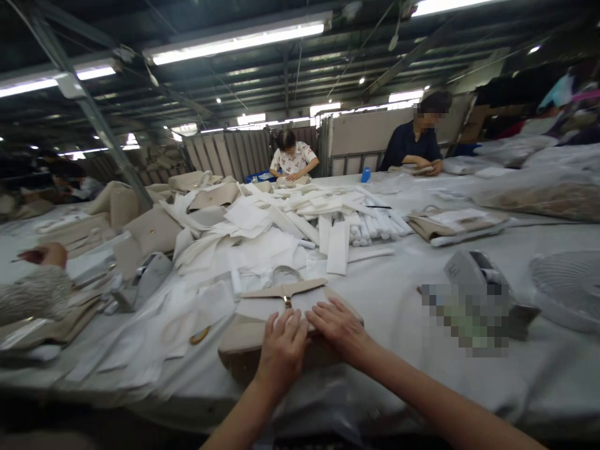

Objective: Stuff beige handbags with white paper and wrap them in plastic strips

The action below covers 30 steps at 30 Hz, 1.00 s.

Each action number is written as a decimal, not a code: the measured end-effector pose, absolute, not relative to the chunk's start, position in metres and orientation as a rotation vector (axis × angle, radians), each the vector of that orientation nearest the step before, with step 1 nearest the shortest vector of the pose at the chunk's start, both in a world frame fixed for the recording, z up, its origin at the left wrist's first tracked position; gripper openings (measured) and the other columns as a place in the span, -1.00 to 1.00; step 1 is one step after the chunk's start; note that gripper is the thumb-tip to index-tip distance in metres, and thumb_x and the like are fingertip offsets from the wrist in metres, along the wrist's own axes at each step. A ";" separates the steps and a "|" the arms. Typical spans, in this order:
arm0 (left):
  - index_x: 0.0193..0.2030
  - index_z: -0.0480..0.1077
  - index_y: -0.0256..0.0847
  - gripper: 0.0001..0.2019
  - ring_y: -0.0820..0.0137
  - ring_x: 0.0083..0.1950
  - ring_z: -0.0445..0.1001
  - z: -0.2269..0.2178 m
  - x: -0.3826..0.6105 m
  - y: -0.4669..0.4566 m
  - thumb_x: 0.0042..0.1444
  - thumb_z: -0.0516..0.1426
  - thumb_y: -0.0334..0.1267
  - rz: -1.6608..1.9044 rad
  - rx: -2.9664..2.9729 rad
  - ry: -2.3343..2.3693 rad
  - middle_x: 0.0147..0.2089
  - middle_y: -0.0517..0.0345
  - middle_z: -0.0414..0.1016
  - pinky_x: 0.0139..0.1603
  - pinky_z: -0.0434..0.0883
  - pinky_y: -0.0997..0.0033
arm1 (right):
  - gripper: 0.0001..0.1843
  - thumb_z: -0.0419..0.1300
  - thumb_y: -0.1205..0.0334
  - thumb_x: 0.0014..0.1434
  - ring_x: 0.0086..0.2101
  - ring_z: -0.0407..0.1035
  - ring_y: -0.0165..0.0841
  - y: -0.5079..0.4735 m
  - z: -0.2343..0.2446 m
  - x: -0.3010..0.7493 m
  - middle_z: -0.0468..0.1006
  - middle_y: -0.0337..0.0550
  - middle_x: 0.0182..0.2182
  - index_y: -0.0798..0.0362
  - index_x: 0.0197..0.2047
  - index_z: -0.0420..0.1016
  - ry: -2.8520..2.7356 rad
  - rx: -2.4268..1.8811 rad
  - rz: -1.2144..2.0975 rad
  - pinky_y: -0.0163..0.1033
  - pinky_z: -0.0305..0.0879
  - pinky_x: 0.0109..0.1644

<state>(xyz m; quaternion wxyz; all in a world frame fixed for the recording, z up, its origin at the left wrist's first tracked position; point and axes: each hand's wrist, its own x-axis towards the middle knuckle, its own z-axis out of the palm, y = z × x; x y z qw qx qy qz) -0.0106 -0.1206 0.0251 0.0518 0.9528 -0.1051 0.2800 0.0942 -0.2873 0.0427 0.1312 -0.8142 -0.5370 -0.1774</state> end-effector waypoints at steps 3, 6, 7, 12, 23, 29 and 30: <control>-0.05 0.43 -0.11 -0.79 0.31 -0.11 0.43 -0.001 -0.055 -0.124 0.18 0.11 -0.35 1.139 2.649 -0.179 -0.18 0.09 0.53 0.06 0.28 0.17 | -0.64 0.21 0.39 0.07 -0.10 0.44 -0.19 -0.280 0.031 0.107 0.58 -0.05 -0.12 0.06 -0.02 0.45 -1.555 -2.373 -0.470 -0.03 0.24 0.08; -0.08 0.43 -0.12 -0.82 0.29 -0.15 0.41 -0.040 -0.100 -0.120 0.18 0.11 -0.31 1.088 2.617 0.228 -0.22 0.07 0.48 -0.04 0.32 0.19 | -0.67 0.19 0.38 0.10 -0.14 0.47 -0.22 -0.282 0.025 0.111 0.59 -0.09 -0.12 0.01 -0.04 0.46 -1.558 -2.347 -0.430 -0.04 0.25 0.08; -0.03 0.41 -0.15 -0.78 0.25 -0.11 0.41 -0.053 -0.111 -0.116 0.19 0.11 -0.26 1.030 2.623 0.391 -0.17 0.02 0.46 -0.04 0.33 0.16 | -0.68 0.18 0.37 0.11 -0.16 0.48 -0.23 -0.283 0.026 0.111 0.60 -0.10 -0.13 0.00 -0.05 0.47 -1.562 -2.343 -0.411 -0.05 0.26 0.07; 0.10 0.33 -0.27 -0.66 0.21 0.05 0.39 -0.093 -0.115 -0.102 0.23 -0.03 -0.22 0.602 2.529 0.655 0.03 -0.13 0.30 0.01 0.40 0.19 | -0.70 0.15 0.35 0.12 -0.16 0.50 -0.25 -0.284 0.033 0.115 0.61 -0.13 -0.13 -0.02 -0.05 0.48 -1.564 -2.338 -0.330 -0.04 0.29 0.07; 0.05 0.31 -0.15 -0.69 0.09 0.06 0.34 0.001 -0.074 -0.061 0.16 0.12 -0.20 0.940 2.923 0.357 0.05 -0.11 0.33 0.05 0.33 0.00 | -0.64 0.13 0.35 0.12 -0.12 0.47 -0.24 -0.284 0.034 0.121 0.59 -0.13 -0.09 -0.06 0.00 0.48 -1.506 -2.285 -0.048 -0.03 0.23 0.13; -0.04 0.34 -0.14 -0.73 0.26 -0.08 0.40 0.020 -0.036 0.003 0.12 0.05 -0.43 0.344 3.040 -0.334 -0.10 0.07 0.42 -0.08 0.41 0.26 | -0.37 0.25 0.38 -0.03 0.04 0.32 -0.17 -0.328 0.056 0.130 0.44 0.04 0.04 0.09 0.15 0.30 -1.363 -2.289 -0.069 -0.04 0.19 0.17; -0.05 0.34 -0.13 -0.73 0.28 -0.08 0.40 0.014 -0.036 0.008 0.13 0.03 -0.44 0.336 3.029 -0.361 -0.09 0.07 0.43 -0.09 0.42 0.28 | -0.41 0.26 0.39 -0.05 0.01 0.34 -0.18 -0.338 0.058 0.130 0.46 0.03 -0.01 0.10 0.10 0.33 -1.322 -2.315 -0.079 -0.08 0.24 0.11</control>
